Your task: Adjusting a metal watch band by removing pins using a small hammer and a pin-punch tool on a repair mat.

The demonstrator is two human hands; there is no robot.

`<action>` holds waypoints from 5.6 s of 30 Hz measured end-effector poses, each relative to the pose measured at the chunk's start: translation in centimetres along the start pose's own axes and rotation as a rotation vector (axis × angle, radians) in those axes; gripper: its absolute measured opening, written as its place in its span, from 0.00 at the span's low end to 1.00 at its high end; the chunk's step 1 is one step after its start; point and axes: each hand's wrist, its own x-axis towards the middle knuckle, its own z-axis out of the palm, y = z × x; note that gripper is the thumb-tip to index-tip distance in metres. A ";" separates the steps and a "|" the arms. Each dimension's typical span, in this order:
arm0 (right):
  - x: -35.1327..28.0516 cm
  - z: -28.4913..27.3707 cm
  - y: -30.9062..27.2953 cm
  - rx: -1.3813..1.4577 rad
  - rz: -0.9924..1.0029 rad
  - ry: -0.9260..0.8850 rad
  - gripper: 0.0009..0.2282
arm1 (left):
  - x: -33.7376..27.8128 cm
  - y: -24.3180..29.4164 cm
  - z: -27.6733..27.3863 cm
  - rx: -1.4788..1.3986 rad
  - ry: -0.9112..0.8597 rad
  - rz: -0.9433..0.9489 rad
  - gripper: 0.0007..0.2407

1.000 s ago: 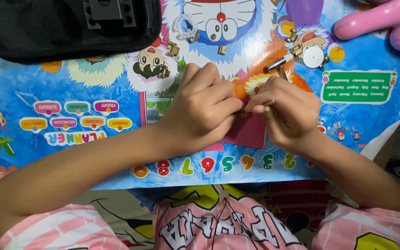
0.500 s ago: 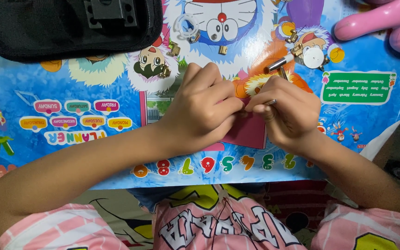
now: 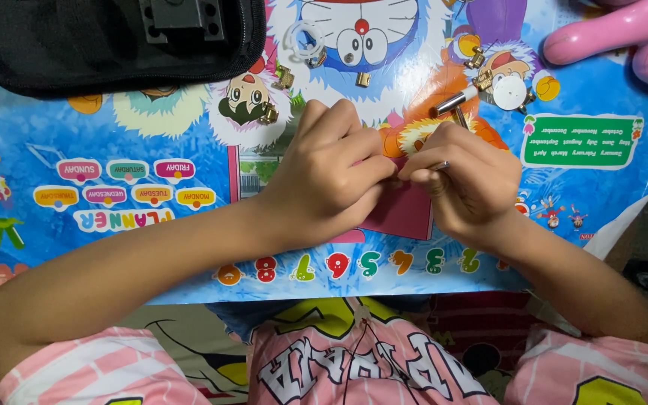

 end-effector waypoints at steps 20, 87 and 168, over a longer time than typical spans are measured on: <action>-0.5 0.0 0.1 -0.006 0.018 0.080 0.13 | 0.0 -0.4 0.6 -0.123 0.049 -0.126 0.03; -0.7 -0.2 0.3 0.278 -0.223 -0.058 0.07 | 1.7 0.2 0.4 -0.340 -0.741 -0.561 0.17; -2.6 -0.9 0.9 0.651 0.553 -0.117 0.15 | 1.8 -0.2 -1.7 -0.064 -0.051 0.165 0.05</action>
